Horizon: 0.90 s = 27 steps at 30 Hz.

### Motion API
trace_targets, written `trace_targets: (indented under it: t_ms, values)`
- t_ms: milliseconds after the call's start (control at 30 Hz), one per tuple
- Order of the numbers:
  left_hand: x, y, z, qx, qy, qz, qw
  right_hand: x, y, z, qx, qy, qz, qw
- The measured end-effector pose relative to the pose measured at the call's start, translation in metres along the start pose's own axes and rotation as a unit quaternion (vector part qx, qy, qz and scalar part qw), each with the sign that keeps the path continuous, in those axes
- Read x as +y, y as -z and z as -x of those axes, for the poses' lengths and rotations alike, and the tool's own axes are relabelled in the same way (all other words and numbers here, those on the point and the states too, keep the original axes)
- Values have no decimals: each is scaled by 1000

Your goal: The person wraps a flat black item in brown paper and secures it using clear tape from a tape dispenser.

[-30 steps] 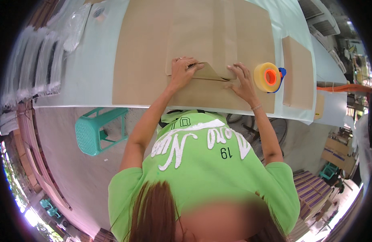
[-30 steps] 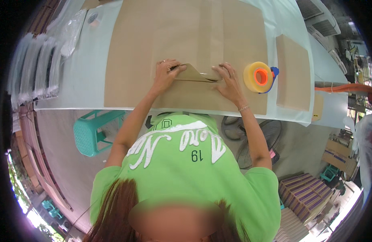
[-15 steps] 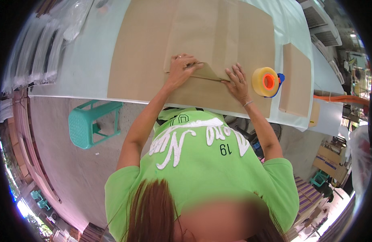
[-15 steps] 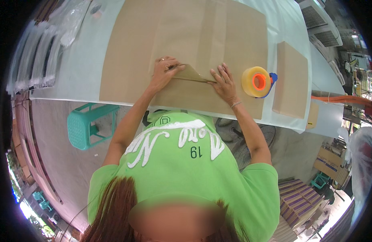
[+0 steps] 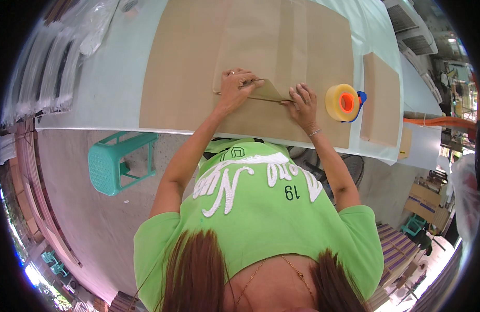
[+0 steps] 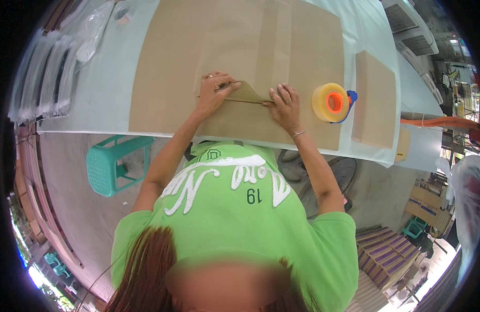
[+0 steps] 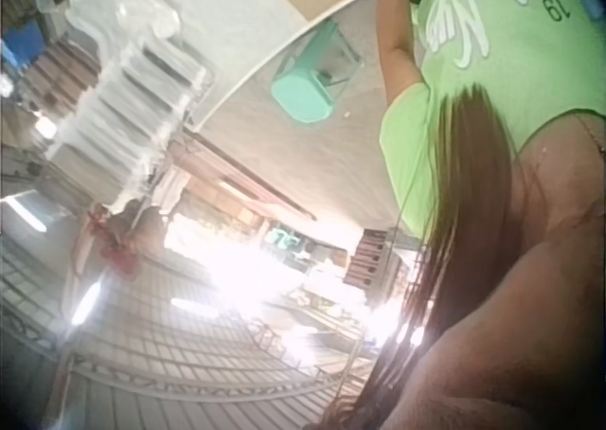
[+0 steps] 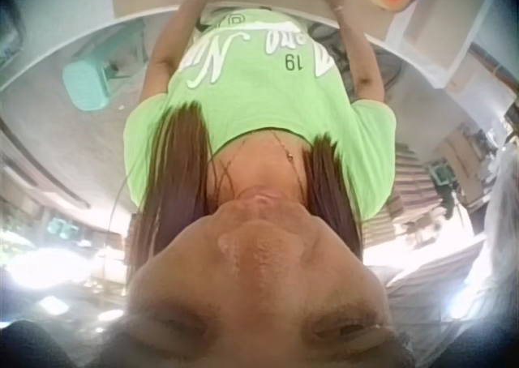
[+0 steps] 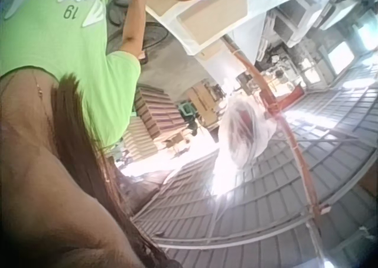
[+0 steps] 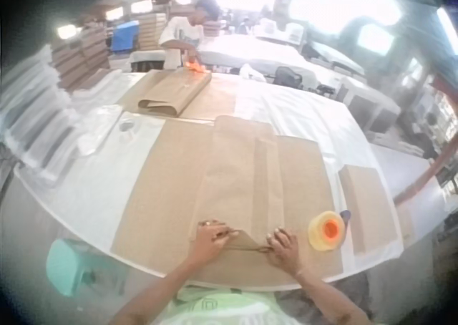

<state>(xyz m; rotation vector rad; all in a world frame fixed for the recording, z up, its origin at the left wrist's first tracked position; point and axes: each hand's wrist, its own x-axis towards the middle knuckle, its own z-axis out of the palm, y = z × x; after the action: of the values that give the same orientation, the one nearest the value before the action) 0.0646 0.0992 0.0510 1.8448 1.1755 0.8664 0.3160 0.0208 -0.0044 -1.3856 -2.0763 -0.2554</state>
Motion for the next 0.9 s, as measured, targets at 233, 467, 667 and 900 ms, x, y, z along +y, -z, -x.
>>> trace_targets:
  t_ms: [233, 467, 667, 900]
  values:
    - [-9, -3, 0, 15, -15, -8, 1000, -12, 7, -6, -12, -21, 13, 1000]
    - [-5, -3, -1, 13, -16, -7, 1000, -24, 16, -23, -40, -15, -12, 999]
    - [-9, -3, -1, 16, -31, -26, 999, -32, 30, -60, -119, -134, -143, 973]
    - [-11, -9, -4, 45, -39, -23, 998, -30, 5, -93, -202, -167, -244, 934]
